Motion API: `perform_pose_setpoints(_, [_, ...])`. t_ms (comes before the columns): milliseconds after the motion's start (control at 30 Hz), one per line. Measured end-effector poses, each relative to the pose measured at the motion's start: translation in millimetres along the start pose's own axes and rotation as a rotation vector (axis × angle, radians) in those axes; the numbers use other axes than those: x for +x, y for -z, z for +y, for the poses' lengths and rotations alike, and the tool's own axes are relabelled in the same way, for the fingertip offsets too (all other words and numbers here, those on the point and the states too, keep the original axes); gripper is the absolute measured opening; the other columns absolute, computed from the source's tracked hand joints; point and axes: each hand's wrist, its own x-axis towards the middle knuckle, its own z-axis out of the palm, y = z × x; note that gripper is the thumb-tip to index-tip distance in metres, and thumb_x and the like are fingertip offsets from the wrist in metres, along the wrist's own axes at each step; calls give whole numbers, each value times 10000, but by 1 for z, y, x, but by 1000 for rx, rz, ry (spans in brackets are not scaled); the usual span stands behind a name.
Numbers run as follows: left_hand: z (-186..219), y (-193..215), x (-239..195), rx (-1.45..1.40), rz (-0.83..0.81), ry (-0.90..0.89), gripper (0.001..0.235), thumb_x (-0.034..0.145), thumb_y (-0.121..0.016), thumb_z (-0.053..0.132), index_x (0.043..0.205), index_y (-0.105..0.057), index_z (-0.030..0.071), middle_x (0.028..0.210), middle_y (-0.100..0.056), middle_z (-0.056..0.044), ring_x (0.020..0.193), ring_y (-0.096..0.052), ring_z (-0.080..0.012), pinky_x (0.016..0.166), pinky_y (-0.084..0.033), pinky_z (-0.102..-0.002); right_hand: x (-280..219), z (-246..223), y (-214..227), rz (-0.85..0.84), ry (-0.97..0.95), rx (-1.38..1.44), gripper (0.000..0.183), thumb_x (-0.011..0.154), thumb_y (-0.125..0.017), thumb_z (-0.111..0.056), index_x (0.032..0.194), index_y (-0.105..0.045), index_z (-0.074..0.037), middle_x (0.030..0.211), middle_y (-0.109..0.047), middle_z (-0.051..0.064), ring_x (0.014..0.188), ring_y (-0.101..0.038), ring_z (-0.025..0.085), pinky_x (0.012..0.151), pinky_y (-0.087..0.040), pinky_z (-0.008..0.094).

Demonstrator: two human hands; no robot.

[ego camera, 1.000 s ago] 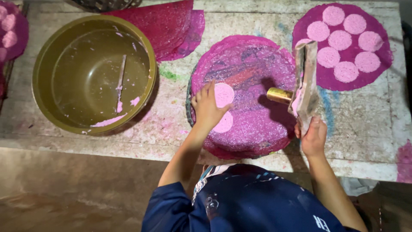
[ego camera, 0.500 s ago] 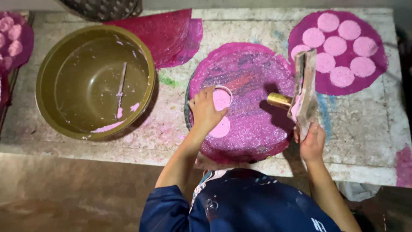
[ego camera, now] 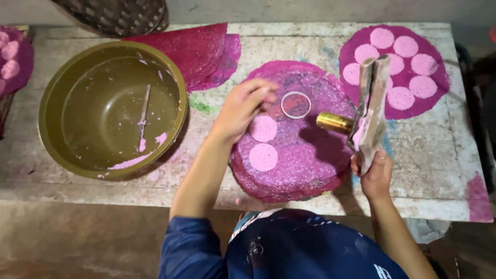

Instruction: The person repeatedly scoops pink paste from a basin, applies it to a roller, and presses the roller into a circular mold to form small incense coils. The finished coils are arranged on a tray. The person cleans the roller and mold between cycles.

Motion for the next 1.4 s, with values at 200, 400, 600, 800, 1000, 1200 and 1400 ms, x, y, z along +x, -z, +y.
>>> perform_pose_setpoints(200, [37,88,-90,278,468,-271,342,1116,-484,218,826,-534,43,797,-539,-71,734,-488,-166,681,-428,-316,-6,8,-28,-71,14,99,752,1053,-330,-705,985,-559,8,705,-548,86,577,-515,159,513,-393,302])
perform_pose_setpoints(400, [52,92,-161,1579,195,-172,464,803,-714,319,1185,-675,57,1313,-592,-205,1240,-510,-384,1032,-378,-545,-12,-3,-75,-215,23,254,698,1017,-488,-675,1080,-599,11,758,-550,52,625,-497,119,541,-373,270])
perform_pose_setpoints(600, [83,37,-173,1282,-70,-470,808,819,-758,332,1476,-460,-31,1499,-410,-277,1389,-378,-454,1122,-263,-570,-20,-93,-129,-642,359,-394,589,783,-758,-552,1007,-678,-13,725,-623,82,621,-604,226,561,-471,346])
perform_pose_setpoints(800, [109,12,-186,1153,-446,-414,591,852,-728,328,1343,-535,62,1231,-531,-217,1137,-506,-416,930,-368,-534,-11,-234,-172,-948,1034,-609,541,781,-761,-552,898,-659,-33,774,-636,101,670,-637,296,582,-490,399])
perform_pose_setpoints(1000, [107,-9,-218,1060,-707,-146,376,885,-698,324,1209,-610,155,962,-652,-156,885,-635,-379,739,-473,-497,4,-255,-176,-1488,860,-484,515,930,-674,-570,941,-672,-56,778,-644,119,745,-654,353,607,-495,440])
perform_pose_setpoints(1200, [98,-23,-258,1167,-716,78,326,897,-662,279,1209,-634,189,832,-717,-140,746,-707,-372,614,-524,-478,-36,-225,-140,-1702,362,-245,510,1032,-576,-536,937,-597,-35,774,-623,147,765,-664,381,642,-495,461])
perform_pose_setpoints(1400, [62,52,-279,841,-85,907,301,835,-830,274,1059,-803,75,958,-808,-129,837,-780,-268,746,-630,-385,-18,-221,-112,-1505,682,-285,457,936,-640,-483,736,-532,-87,642,-513,85,605,-594,291,571,-458,424])
